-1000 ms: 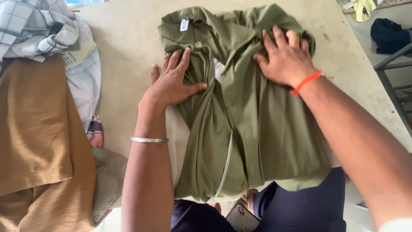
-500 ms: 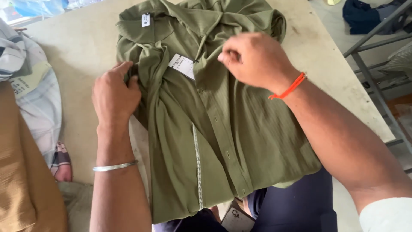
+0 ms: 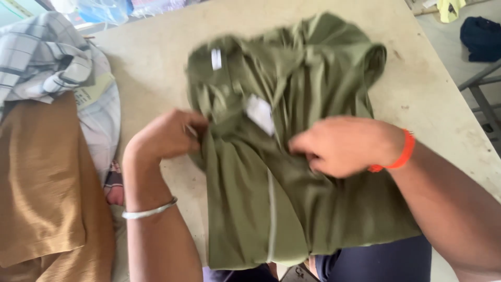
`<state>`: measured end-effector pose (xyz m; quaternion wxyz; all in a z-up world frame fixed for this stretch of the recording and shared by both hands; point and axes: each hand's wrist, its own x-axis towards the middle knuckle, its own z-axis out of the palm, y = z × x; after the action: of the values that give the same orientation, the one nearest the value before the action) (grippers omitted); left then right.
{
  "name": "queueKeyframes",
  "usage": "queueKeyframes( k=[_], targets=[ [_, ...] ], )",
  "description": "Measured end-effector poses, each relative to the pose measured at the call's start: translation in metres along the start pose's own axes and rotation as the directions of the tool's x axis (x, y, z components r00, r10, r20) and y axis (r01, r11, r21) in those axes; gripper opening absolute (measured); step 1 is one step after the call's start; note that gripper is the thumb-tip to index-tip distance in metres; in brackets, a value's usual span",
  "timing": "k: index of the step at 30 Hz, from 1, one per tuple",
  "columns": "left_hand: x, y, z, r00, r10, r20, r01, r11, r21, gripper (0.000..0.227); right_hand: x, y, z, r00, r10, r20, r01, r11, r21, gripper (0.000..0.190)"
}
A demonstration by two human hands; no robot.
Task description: Buttoning up a green long-sleeved shirt on a flat table.
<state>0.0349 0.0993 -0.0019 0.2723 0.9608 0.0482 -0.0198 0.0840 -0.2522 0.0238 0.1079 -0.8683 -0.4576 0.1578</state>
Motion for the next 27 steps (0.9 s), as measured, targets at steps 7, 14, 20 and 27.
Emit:
queueKeyframes(
  k=[7, 14, 20, 27],
  targets=[
    [-0.015, 0.001, -0.024, 0.962, -0.055, 0.268, 0.147, 0.93, -0.337, 0.052, 0.008, 0.022, -0.006, 0.958, -0.1, 0.27, -0.059, 0.849, 0.526, 0.035],
    [-0.015, 0.001, -0.023, 0.906, -0.255, 0.337, 0.262, 0.965, 0.024, 0.046, 0.032, 0.024, -0.001, 0.925, 0.357, -0.126, -0.338, 0.929, 0.151, 0.062],
    [-0.018, 0.019, -0.021, 0.924, -0.142, 0.354, 0.214, 0.961, -0.174, 0.029, 0.033, 0.046, 0.02, 0.947, 0.178, -0.269, -0.132, 0.974, 0.182, 0.034],
    [-0.003, 0.01, 0.001, 0.915, 0.401, 0.027, -0.182, 0.472, -0.862, 0.019, 0.012, 0.061, -0.007, 0.834, 0.282, -0.474, -0.06, 0.9, 0.431, 0.024]
  ],
)
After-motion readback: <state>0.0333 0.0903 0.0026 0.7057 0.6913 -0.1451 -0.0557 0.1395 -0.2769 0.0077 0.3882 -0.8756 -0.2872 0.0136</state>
